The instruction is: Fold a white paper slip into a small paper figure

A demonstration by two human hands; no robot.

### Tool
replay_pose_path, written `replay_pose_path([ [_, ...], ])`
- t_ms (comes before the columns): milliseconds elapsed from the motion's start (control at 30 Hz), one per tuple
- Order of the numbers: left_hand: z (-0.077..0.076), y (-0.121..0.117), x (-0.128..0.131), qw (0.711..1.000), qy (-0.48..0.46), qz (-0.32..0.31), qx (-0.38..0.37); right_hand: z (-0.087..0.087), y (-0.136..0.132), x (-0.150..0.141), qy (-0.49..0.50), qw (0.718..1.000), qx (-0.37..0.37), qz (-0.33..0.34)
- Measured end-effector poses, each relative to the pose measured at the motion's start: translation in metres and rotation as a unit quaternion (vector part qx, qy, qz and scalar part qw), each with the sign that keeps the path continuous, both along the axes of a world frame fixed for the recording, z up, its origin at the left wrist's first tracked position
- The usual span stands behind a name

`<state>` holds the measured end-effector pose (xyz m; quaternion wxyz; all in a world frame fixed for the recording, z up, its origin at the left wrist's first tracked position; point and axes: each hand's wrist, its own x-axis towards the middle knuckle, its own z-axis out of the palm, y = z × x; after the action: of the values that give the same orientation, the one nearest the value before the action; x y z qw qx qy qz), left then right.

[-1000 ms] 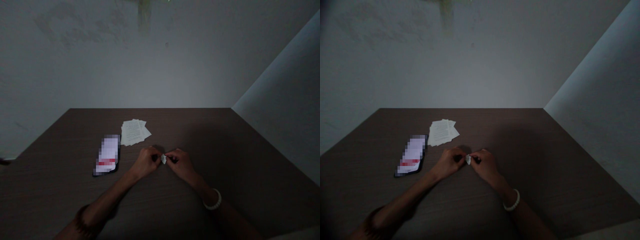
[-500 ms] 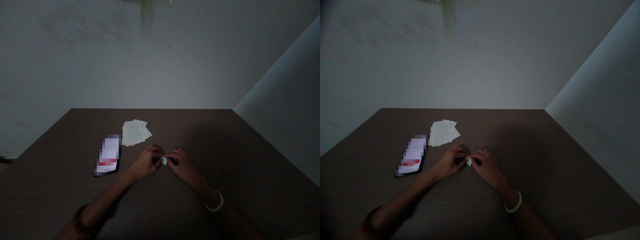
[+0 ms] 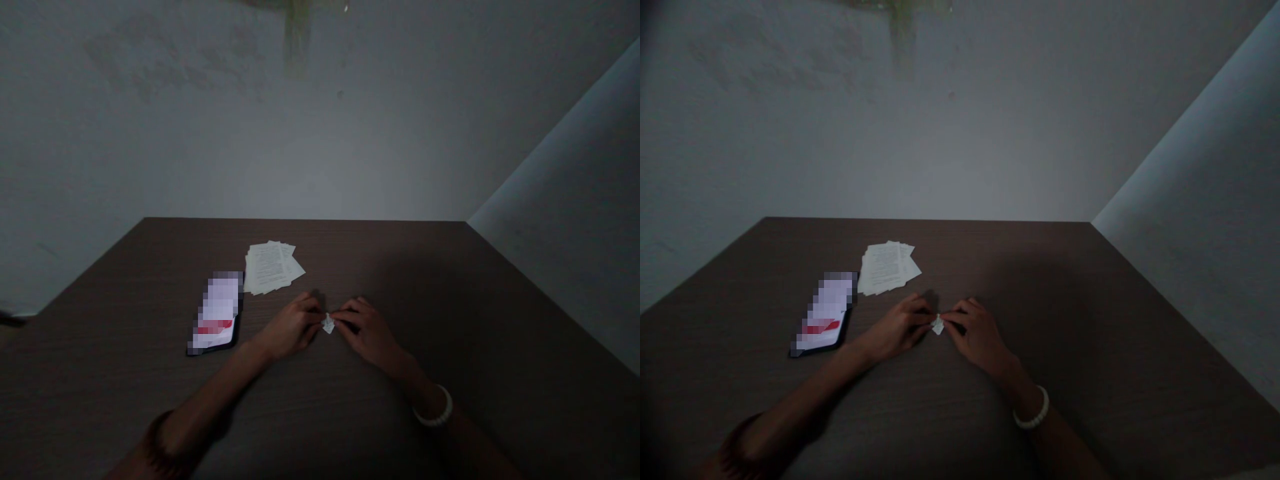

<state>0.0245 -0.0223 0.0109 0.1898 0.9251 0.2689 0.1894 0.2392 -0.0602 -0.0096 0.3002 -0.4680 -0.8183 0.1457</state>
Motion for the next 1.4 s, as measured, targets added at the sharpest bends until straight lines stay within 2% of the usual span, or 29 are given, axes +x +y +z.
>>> replay_pose_path([
  [233, 0.001, 0.000, 0.000, 1.000, -0.011, -0.011, 0.004, 0.005, -0.003, -0.001, -0.039, 0.999, 0.008, -0.001],
  [433, 0.001, 0.002, 0.000, 0.999, -0.028, -0.037, 0.002, 0.010, -0.002, 0.003, -0.160, 0.985, 0.056, 0.039],
  [533, 0.001, 0.002, -0.001, 0.999, -0.021, -0.044, 0.007, 0.013, -0.001, 0.003, -0.187, 0.979, 0.069, 0.053],
  [700, 0.000, 0.001, -0.002, 0.999, 0.002, -0.040, 0.009, 0.014, -0.002, 0.001, -0.165, 0.983, 0.071, 0.049],
  [867, 0.006, -0.001, -0.001, 0.999, 0.001, -0.041, 0.001, 0.013, -0.003, 0.000, -0.126, 0.990, 0.048, 0.028],
  [1100, 0.006, -0.002, 0.001, 0.999, -0.017, -0.020, -0.033, 0.004, -0.001, -0.003, -0.089, 0.996, 0.031, -0.003],
  [1400, -0.006, -0.005, 0.005, 0.994, -0.056, 0.064, -0.074, 0.002, 0.000, -0.005, -0.059, 0.998, 0.023, -0.014],
])
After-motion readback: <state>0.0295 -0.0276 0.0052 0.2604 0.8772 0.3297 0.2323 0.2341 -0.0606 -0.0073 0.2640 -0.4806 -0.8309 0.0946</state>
